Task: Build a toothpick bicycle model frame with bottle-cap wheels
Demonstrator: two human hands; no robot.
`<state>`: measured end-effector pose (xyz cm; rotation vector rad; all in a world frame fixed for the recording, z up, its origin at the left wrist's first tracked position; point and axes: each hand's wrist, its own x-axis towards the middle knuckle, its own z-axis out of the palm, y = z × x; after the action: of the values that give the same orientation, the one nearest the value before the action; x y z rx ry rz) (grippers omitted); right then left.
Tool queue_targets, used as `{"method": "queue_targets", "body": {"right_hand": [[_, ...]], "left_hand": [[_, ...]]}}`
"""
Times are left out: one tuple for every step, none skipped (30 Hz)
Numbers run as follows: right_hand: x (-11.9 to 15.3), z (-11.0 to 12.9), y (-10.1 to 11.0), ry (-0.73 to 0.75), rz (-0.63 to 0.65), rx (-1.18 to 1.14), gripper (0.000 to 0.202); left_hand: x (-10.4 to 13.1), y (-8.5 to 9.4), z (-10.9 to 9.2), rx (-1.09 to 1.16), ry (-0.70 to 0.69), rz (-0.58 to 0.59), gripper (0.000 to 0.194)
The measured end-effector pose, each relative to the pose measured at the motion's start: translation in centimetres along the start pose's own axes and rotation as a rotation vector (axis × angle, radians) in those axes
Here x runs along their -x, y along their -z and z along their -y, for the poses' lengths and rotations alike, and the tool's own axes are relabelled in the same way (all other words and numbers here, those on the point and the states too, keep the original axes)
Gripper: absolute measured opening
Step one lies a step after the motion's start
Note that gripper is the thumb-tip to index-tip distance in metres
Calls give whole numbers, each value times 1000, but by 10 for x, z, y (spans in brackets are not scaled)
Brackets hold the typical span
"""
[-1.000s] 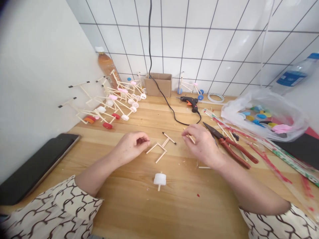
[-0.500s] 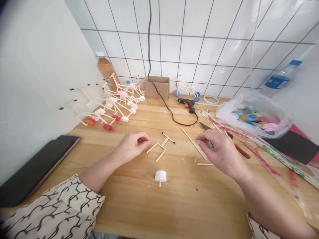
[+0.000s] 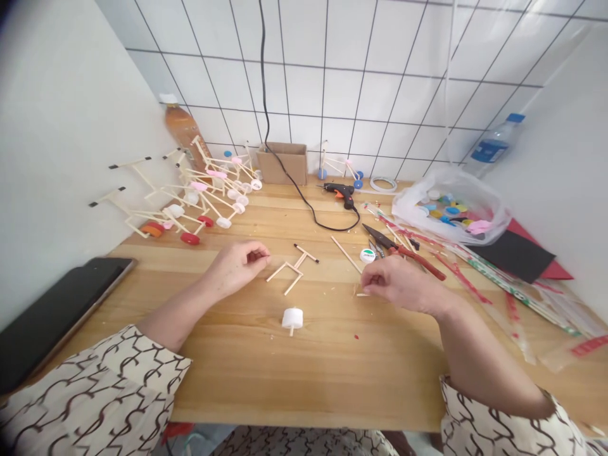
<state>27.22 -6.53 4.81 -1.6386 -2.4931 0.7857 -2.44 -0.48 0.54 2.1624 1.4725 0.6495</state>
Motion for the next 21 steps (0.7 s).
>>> {"method": "queue_targets", "body": {"right_hand": [[1,1,-1,1,19,29,16],[2,2,-1,-3,20,62,16],[2,4,-2,-7,13,97,15],[2,5,-3,-12,7,129,15],[2,6,-4,-17,10,162,16],[2,6,-5,-25,15,193,16],[2,6,-6,-37,20,223,16],[2,6,-7,-50,22,251,16],[1,5,-8,-62,22,273,16],[1,4,-9,-73,22,288,17],[0,3,-10,-81,23,296,17],[0,2,-11,-86,23,300,17],[0,2,-11,-88,26,304,17],[1,2,-12,-90,30,305,18],[1,3,-12,-91,33,306,18],[1,4,-12,-94,35,309,19],[1,5,-12,-96,37,315,20],[1,6,-12,-98,39,323,20],[1,7,-12,-98,39,333,20],[1,8,-12,-97,37,342,19],[1,9,-12,-94,34,350,18]], "left_hand": [[0,0,0,-3,-1,-4,10],[0,0,1,-5,-4,-6,10],[0,0,1,-7,-6,-7,10],[0,-1,2,-7,-9,-6,10],[0,-1,2,-7,-13,-4,10],[0,-2,2,-6,-17,-2,10],[0,-2,2,-6,-20,0,10],[0,-2,2,-6,-23,3,10],[0,-3,2,-5,-27,5,10],[0,-3,2,-4,-30,6,10],[0,-3,3,-3,-33,7,10],[0,-3,3,-1,-37,7,10],[0,-3,2,2,-41,6,9],[0,-3,2,5,-46,5,9],[1,-3,2,9,-51,4,8],[1,-3,1,15,-57,2,8],[2,-4,-1,23,-63,0,8],[4,-4,-3,32,-69,1,8],[5,-4,-5,44,-83,2,8],[8,-4,-8,58,-101,6,9],[10,-4,-11,74,-127,20,8]]}}
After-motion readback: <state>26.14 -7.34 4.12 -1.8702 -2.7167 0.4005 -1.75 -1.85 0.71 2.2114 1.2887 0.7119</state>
